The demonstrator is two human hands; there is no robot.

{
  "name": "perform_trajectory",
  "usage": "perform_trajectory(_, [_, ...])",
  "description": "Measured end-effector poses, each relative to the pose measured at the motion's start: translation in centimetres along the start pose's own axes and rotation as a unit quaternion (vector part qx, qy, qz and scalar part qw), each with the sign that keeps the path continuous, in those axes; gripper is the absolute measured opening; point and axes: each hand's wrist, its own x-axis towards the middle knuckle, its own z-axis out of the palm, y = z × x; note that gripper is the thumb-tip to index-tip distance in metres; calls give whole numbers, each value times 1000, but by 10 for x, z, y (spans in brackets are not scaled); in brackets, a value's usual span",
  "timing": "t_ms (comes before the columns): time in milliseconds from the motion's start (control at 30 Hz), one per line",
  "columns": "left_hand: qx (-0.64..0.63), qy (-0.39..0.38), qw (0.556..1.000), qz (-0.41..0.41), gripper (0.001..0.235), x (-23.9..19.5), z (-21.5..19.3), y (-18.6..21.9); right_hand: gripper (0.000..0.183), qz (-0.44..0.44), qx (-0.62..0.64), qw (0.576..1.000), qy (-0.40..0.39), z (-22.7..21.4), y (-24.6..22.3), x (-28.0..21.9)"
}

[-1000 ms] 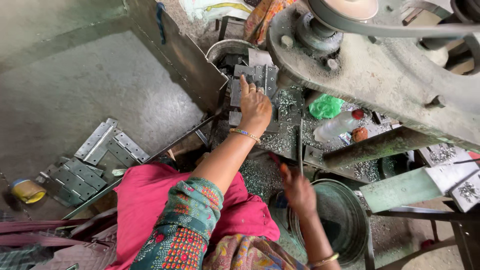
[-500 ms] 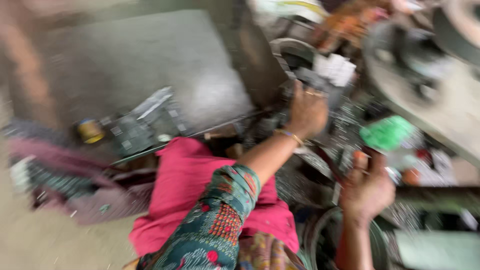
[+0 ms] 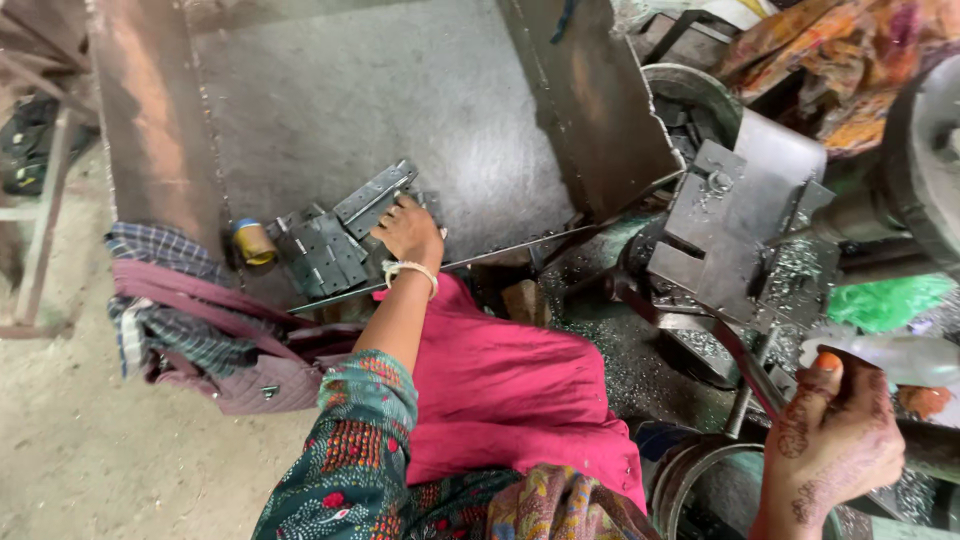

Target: The person picks up metal hinges from a container one by one, places them into a drilling machine jig, and uses a hand lever to lower the drill bit into the pre-marked holes.

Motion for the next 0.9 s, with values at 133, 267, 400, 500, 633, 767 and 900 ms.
perform_trajectory(133, [-126,-39,991,10,57,-7,-2,21,41,23,63,998,6,-3,-14,3])
perform_trajectory(267, [-94,53,993,38,51,-30,-8,27,42,78,9,996,-39,-6,-14,7])
perform_trajectory(400, [-215,-24,973,81,42,-47,-67,29,43,129,-2,988,-88,-8,-28,14])
perform_trajectory(500, [-363,-19,923,127,42,-80,-122,55,40,111,17,990,-85,-17,-38,15])
perform_trajectory(633, [-453,107,794,392,30,-156,-178,120,40,125,71,988,-63,-22,-43,15])
perform_trajectory(767, [-94,121,771,618,23,-244,-190,190,42,124,84,987,-61,-22,-44,15])
perform_trajectory(900, [-90,193,729,651,47,-296,-159,209,45,146,79,981,-103,-25,-41,5])
